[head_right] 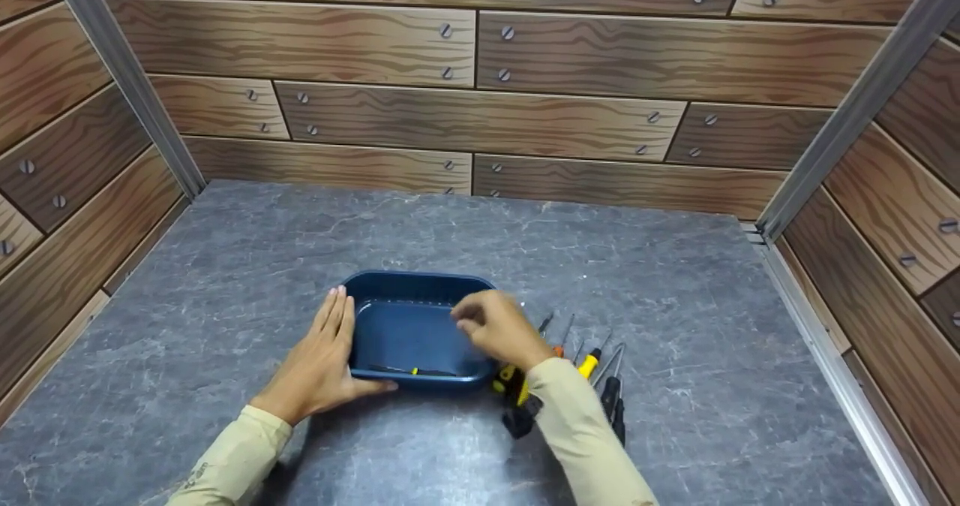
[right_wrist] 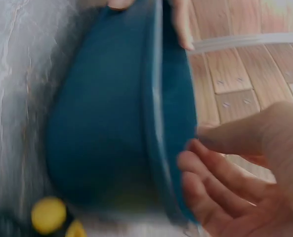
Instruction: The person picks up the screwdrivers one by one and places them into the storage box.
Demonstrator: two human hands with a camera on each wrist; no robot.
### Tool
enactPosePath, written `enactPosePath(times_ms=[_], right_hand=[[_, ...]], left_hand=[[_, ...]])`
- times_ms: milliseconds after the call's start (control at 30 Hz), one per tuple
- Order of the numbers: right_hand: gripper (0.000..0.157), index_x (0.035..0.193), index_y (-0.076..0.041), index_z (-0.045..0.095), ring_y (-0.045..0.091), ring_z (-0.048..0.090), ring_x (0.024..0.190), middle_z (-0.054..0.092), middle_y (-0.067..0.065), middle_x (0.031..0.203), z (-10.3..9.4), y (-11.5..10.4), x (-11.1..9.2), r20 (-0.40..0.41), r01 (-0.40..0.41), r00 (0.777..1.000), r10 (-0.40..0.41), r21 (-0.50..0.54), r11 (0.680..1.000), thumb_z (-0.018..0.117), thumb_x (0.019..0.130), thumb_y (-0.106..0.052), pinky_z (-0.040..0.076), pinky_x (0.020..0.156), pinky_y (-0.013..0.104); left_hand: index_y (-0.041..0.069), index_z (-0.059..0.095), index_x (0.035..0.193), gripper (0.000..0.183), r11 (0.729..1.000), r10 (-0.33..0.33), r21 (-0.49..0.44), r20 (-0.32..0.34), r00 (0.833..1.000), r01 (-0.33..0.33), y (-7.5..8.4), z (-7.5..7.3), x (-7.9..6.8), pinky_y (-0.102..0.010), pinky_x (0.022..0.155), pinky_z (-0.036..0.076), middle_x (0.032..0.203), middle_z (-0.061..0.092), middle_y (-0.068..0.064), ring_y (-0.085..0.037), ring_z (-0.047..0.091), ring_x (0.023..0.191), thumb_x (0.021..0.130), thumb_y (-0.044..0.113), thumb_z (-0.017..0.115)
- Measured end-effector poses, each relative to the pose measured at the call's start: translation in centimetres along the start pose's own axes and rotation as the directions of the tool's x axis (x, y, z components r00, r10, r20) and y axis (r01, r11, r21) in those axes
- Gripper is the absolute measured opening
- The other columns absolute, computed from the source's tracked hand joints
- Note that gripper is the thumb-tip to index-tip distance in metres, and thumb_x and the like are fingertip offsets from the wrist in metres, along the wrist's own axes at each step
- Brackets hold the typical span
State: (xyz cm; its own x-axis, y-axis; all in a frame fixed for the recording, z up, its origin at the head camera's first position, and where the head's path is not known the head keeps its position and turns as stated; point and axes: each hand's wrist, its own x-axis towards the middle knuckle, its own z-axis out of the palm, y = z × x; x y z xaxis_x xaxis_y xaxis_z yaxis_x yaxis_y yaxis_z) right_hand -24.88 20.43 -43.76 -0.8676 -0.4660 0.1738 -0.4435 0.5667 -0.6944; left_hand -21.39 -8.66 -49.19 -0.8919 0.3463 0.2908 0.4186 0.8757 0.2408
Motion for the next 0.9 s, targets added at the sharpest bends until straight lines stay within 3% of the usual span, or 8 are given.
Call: enactPosePath(times_ms=[100, 233, 333, 467, 567, 667, 733, 900], right_hand=[[0.017, 0.106, 0.004, 0.075, 0.022, 0.068, 0.080, 0.074, 0.017, 0.100, -1.7, 0.6, -1.5, -0.164, -0.044, 0.985, 0.042, -0.009, 0.999, 0.069, 0.090, 0.004, 0.056, 0.071, 0.026], [0.017, 0.106, 0.005, 0.075, 0.021, 0.067, 0.076, 0.074, 0.017, 0.097, -4.2, 2.1, -4.3, -0.335, -0.133, 0.936, 0.104, -0.064, 0.989, 0.070, 0.090, 0.005, 0.055, 0.068, 0.022], [0.017, 0.107, 0.006, 0.074, 0.021, 0.066, 0.076, 0.074, 0.017, 0.093, -5.9, 3.6, -6.7, -0.404, -0.223, 0.901, 0.159, -0.115, 0.968, 0.070, 0.090, 0.003, 0.054, 0.066, 0.021], [0.023, 0.108, 0.009, 0.071, 0.027, 0.067, 0.079, 0.072, 0.017, 0.091, -7.6, 5.6, -9.8, -0.434, -0.359, 0.863, 0.258, -0.168, 0.918, 0.072, 0.088, -0.002, 0.053, 0.070, 0.029], [0.031, 0.111, 0.012, 0.068, 0.033, 0.066, 0.084, 0.070, 0.021, 0.094, -8.3, 6.9, -11.8, -0.394, -0.457, 0.845, 0.361, -0.183, 0.870, 0.072, 0.089, -0.009, 0.054, 0.075, 0.041], [0.041, 0.115, 0.015, 0.063, 0.034, 0.064, 0.087, 0.068, 0.025, 0.098, -8.7, 7.8, -13.4, -0.291, -0.539, 0.827, 0.481, -0.164, 0.826, 0.071, 0.091, -0.017, 0.055, 0.077, 0.047], [0.045, 0.115, 0.018, 0.059, 0.031, 0.065, 0.085, 0.067, 0.025, 0.099, -8.9, 8.2, -14.2, -0.212, -0.577, 0.810, 0.547, -0.122, 0.807, 0.070, 0.092, -0.019, 0.056, 0.075, 0.045], [0.042, 0.110, 0.015, 0.055, 0.020, 0.065, 0.070, 0.065, 0.017, 0.094, -8.6, 8.7, -15.7, -0.063, -0.672, 0.735, 0.675, 0.060, 0.738, 0.073, 0.090, -0.017, 0.059, 0.064, 0.033]], left_hand=[[-0.016, 0.023, 0.153, 0.141, 1.000, -0.007, -0.001, 0.010, 1.000, 0.007, 0.1, 0.0, 0.0, -0.047, 0.121, 0.023, 0.161, 0.016, -0.034, -0.043, 0.014, 0.152, 0.065, 0.084, 0.070], [-0.016, 0.023, 0.153, 0.141, 1.000, -0.007, 0.004, 0.012, 1.000, 0.007, 0.1, 0.0, 0.0, -0.047, 0.121, 0.023, 0.161, 0.016, -0.034, -0.043, 0.014, 0.152, 0.065, 0.085, 0.069], [-0.017, 0.023, 0.152, 0.141, 1.000, -0.003, 0.006, 0.008, 1.000, 0.003, 0.1, 0.0, 0.0, -0.047, 0.121, 0.023, 0.161, 0.016, -0.035, -0.043, 0.014, 0.152, 0.065, 0.085, 0.069], [-0.017, 0.022, 0.152, 0.142, 1.000, -0.007, -0.001, 0.012, 1.000, 0.007, 0.0, 0.0, 0.0, -0.047, 0.121, 0.023, 0.161, 0.016, -0.035, -0.044, 0.013, 0.152, 0.065, 0.085, 0.069], [-0.017, 0.022, 0.152, 0.142, 1.000, -0.007, -0.007, 0.008, 1.000, 0.007, 0.0, 0.0, 0.0, -0.048, 0.121, 0.023, 0.161, 0.016, -0.035, -0.044, 0.013, 0.151, 0.065, 0.084, 0.070], [-0.017, 0.023, 0.152, 0.142, 1.000, 0.002, -0.005, -0.010, 1.000, -0.002, 0.0, 0.1, 0.0, -0.048, 0.121, 0.024, 0.160, 0.017, -0.035, -0.044, 0.015, 0.151, 0.065, 0.084, 0.071], [-0.017, 0.024, 0.152, 0.141, 1.000, 0.009, -0.004, -0.022, 1.000, -0.009, 0.0, 0.1, -0.1, -0.048, 0.120, 0.025, 0.160, 0.018, -0.036, -0.045, 0.016, 0.151, 0.065, 0.083, 0.072], [-0.018, 0.025, 0.151, 0.141, 1.000, 0.016, 0.006, -0.035, 0.999, -0.016, 0.0, 0.1, -0.1, -0.047, 0.120, 0.027, 0.159, 0.020, -0.036, -0.045, 0.017, 0.151, 0.065, 0.084, 0.071]])
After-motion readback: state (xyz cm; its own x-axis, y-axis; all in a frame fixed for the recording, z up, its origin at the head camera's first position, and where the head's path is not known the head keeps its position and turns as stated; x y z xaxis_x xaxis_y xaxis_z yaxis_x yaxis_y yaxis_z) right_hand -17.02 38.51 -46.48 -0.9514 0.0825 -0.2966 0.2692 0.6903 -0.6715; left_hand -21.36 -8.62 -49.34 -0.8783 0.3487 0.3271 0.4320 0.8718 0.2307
